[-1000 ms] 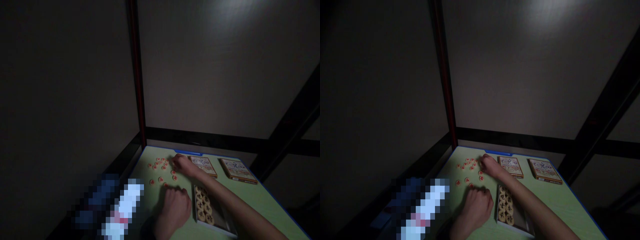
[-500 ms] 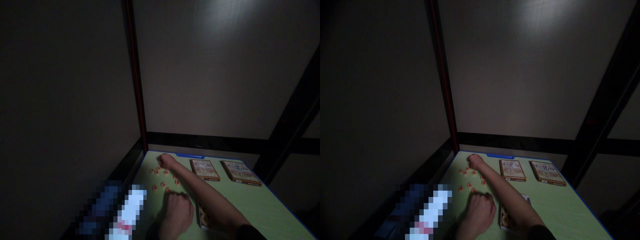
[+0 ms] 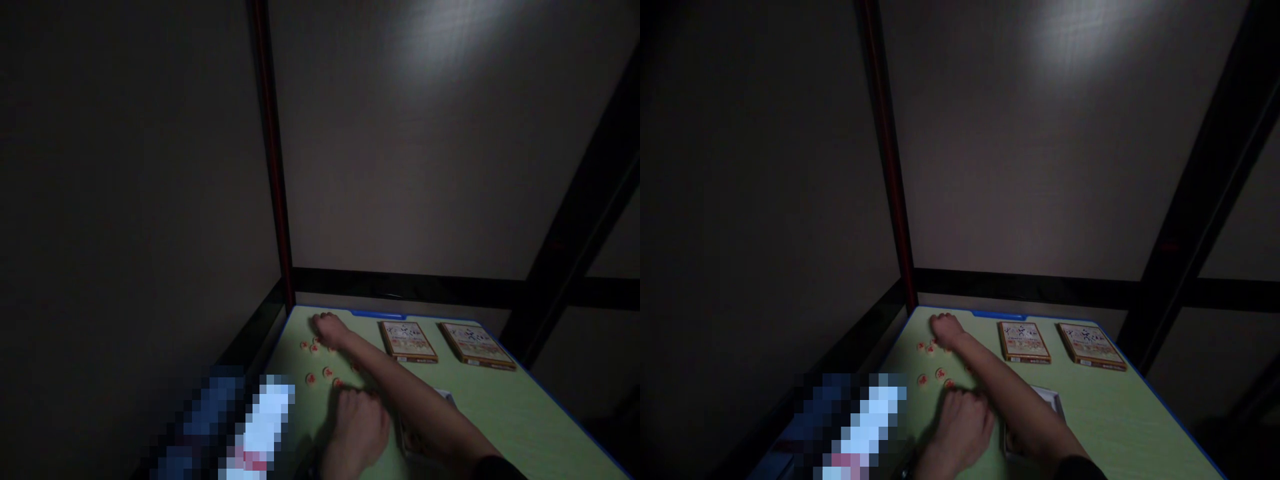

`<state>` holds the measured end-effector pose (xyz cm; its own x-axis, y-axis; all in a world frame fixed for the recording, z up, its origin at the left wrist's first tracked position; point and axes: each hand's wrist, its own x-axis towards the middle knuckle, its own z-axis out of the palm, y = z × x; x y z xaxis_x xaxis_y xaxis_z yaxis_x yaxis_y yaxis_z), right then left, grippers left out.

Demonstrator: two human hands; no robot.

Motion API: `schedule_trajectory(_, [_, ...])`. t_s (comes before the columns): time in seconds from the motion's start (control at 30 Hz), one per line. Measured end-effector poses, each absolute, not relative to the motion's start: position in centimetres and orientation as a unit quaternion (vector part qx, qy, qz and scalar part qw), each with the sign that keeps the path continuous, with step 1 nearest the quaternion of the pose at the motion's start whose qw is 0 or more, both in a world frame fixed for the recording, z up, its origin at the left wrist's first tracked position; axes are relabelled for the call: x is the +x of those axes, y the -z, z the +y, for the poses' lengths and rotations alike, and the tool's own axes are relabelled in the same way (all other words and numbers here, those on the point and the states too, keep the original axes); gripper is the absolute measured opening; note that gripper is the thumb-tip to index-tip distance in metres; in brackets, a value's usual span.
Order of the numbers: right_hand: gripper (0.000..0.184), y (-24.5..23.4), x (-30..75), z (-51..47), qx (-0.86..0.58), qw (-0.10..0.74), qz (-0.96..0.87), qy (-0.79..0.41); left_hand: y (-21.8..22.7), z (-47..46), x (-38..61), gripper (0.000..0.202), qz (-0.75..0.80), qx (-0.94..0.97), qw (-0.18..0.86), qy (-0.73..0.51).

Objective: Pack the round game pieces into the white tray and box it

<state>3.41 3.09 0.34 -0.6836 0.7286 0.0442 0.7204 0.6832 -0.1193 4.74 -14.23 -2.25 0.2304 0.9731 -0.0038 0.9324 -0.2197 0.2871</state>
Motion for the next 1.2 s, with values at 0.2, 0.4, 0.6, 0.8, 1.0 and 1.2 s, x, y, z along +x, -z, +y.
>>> schedule_trajectory(0.2, [0.039, -0.7, 8.1, 0.9, -0.392, 0.145, -0.904, -0.088, 1.3, -14.1, 4.4, 0.035, 0.623, 0.771, 0.084, -0.097])
schedule_trajectory(0.4, [0.024, -1.0, 16.7, -4.8, -0.341, 0.351, -0.856, -0.164, 2.1, -12.9, 3.5, 0.039, 0.622, 0.725, 0.093, -0.28])
schedule_trajectory(0.6, [0.023, -0.5, 22.6, -10.1, -0.367, 0.355, -0.845, -0.163, 3.0, -10.4, 5.9, 0.032, 0.501, 0.643, 0.315, -0.486])
schedule_trajectory(0.8, [0.02, 1.2, 24.5, -10.4, -0.38, 0.381, -0.827, -0.161, 2.8, -7.6, 8.9, 0.033, 0.416, 0.543, 0.537, -0.493])
schedule_trajectory(1.0, [0.027, 3.5, 25.6, -9.5, -0.365, 0.44, -0.812, -0.122, 3.6, -7.8, 8.4, 0.053, 0.374, 0.489, 0.609, -0.5])
schedule_trajectory(1.2, [0.028, 4.2, 25.6, -10.0, -0.346, 0.441, -0.823, -0.095, 4.3, -8.3, 7.4, 0.054, 0.367, 0.495, 0.625, -0.479])
